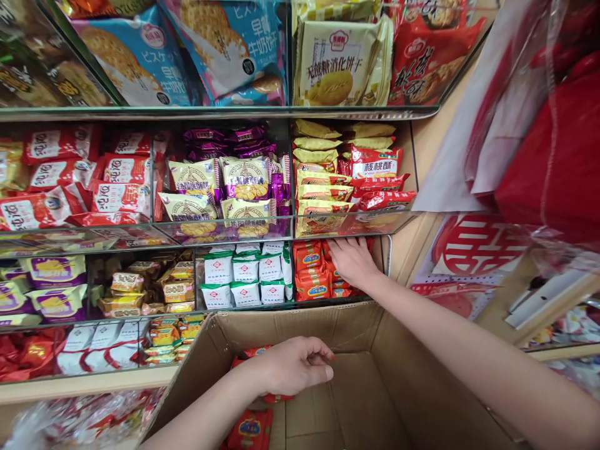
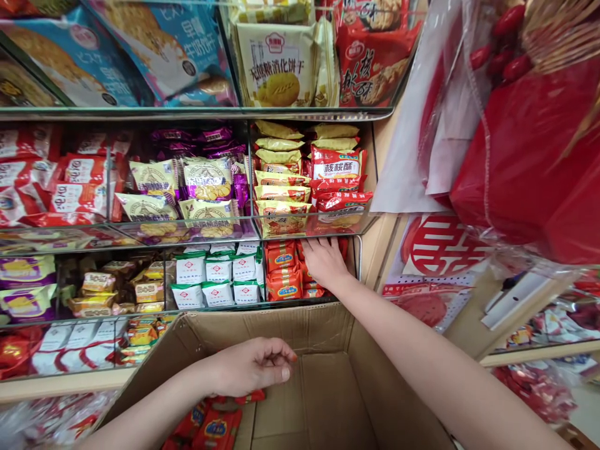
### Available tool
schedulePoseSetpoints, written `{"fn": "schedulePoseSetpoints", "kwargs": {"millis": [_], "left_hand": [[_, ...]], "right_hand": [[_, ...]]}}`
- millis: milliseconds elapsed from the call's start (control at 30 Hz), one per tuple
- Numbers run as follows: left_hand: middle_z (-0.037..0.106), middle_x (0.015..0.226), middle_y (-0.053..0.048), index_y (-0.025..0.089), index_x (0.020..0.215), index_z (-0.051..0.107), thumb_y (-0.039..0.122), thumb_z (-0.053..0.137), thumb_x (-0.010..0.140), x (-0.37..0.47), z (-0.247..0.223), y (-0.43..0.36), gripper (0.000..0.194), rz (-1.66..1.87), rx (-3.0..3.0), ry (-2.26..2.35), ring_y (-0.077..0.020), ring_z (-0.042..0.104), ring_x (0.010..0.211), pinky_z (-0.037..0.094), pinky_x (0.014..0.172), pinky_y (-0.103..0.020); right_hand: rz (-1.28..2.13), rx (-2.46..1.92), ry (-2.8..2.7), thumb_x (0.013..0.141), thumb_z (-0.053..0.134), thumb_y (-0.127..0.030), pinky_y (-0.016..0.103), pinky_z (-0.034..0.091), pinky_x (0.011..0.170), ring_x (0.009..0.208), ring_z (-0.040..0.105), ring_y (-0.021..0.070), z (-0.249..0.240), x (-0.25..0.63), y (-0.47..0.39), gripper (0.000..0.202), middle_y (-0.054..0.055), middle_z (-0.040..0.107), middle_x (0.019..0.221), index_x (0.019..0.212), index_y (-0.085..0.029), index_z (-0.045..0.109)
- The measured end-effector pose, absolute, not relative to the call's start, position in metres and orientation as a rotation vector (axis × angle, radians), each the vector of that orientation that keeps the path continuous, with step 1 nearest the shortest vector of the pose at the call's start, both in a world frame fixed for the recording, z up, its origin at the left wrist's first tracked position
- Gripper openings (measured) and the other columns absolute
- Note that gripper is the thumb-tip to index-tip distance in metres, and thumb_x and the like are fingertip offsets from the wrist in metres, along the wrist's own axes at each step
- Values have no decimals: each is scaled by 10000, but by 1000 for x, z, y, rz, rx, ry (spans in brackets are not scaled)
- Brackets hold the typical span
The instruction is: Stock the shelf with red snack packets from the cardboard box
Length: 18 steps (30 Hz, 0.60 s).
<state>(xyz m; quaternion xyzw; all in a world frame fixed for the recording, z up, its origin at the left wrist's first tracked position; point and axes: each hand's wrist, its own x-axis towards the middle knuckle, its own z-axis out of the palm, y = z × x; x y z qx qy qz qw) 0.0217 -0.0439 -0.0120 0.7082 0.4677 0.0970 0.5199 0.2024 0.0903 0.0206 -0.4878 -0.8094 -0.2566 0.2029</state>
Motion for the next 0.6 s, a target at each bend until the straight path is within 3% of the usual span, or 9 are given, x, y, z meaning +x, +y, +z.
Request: {"fn": "schedulePoseSetpoints", "kwargs": {"millis": [200, 367, 467, 600], "left_hand": [[635, 978, -82, 212, 1139, 551, 416, 513, 712, 14, -13, -48, 475, -23, 1943, 1287, -229, 577, 848, 436, 725, -335], [513, 1204, -155, 175, 1193, 518, 349, 561, 671, 6, -29, -48, 552, -297, 2167, 1459, -333, 461, 1102, 383, 864, -447], [440, 1265, -217, 115, 1253, 446, 271, 598, 632, 3, -46, -48, 657, -357, 2189, 1542, -383, 388, 1158, 343, 886, -519], [493, 1205, -234, 94, 1236, 465, 293, 613, 632, 0, -70, -48, 653, -439, 2220, 1538, -389, 421, 1122, 303, 905, -552]], "right_hand": [[-528, -1462, -2403, 882, 265, -233, 404, 307, 842, 963, 525, 267, 32, 196, 97, 347, 137, 596, 1070, 1121, -151, 503], [-539, -1413, -2372, 888, 290, -298, 367, 334, 834, 978, 535, 261, 31, 201, 95, 342, 124, 596, 1075, 1104, -158, 515], [-624, -1336, -2317, 882, 307, -299, 359, 328, 864, 1006, 521, 263, 27, 202, 92, 342, 130, 579, 1093, 1106, -147, 517], [-587, -1436, -2323, 877, 296, -300, 379, 361, 833, 928, 565, 268, 28, 201, 93, 335, 139, 618, 1007, 993, -136, 564]]}}
